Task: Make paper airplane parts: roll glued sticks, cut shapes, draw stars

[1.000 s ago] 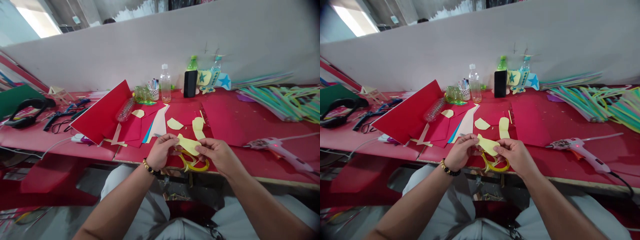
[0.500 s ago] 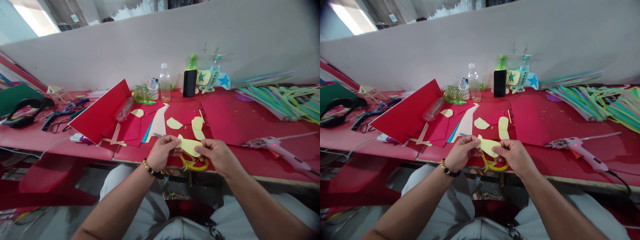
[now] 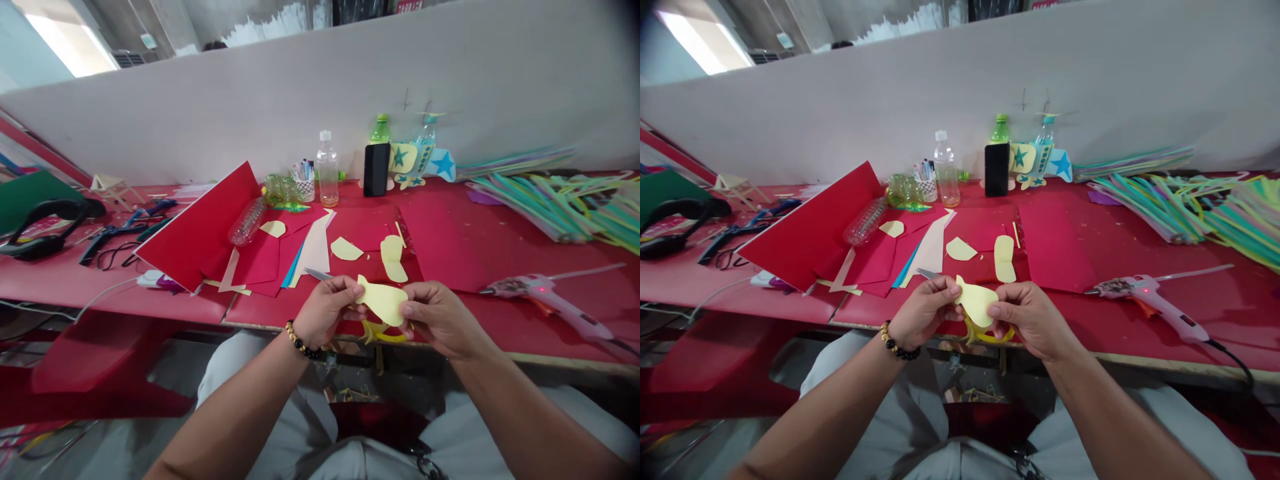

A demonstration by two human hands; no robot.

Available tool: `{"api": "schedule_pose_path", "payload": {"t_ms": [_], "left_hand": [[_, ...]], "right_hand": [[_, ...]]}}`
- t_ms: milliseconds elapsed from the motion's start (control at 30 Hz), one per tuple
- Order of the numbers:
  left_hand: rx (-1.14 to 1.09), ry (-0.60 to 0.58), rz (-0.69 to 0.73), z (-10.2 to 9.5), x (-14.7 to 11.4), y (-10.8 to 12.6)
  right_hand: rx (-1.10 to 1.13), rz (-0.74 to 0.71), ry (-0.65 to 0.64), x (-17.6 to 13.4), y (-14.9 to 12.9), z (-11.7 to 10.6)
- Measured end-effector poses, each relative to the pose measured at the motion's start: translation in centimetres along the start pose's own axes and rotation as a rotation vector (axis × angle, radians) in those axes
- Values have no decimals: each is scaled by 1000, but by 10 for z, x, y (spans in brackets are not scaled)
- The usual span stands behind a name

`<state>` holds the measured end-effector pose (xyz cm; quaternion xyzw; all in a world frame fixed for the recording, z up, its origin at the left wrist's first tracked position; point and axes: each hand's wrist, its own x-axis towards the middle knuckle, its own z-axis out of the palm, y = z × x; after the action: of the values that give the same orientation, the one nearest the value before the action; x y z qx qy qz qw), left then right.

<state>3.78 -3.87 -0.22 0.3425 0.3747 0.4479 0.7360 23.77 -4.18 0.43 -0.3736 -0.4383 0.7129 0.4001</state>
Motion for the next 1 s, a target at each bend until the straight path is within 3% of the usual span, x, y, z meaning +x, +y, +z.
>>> {"api": "schedule_pose_path", "payload": {"t_ms": [367, 533, 600, 700, 800, 1000], "left_hand": [[22, -35, -11, 1, 0, -2], [206, 92, 343, 10, -5, -3], [251, 32, 389, 14, -9, -3], [259, -136, 280, 18, -15, -5], [311, -162, 234, 18, -18, -6], [452, -278, 292, 18, -18, -2]], "right_hand": [[103, 20, -28, -2, -3, 1], [102, -40, 51, 0, -1, 3], [77, -68, 65, 1, 1, 4], [16, -75, 32, 0, 4, 6], [-38, -103, 13, -3, 4, 10], [-117, -235, -41, -6, -3, 22]]}}
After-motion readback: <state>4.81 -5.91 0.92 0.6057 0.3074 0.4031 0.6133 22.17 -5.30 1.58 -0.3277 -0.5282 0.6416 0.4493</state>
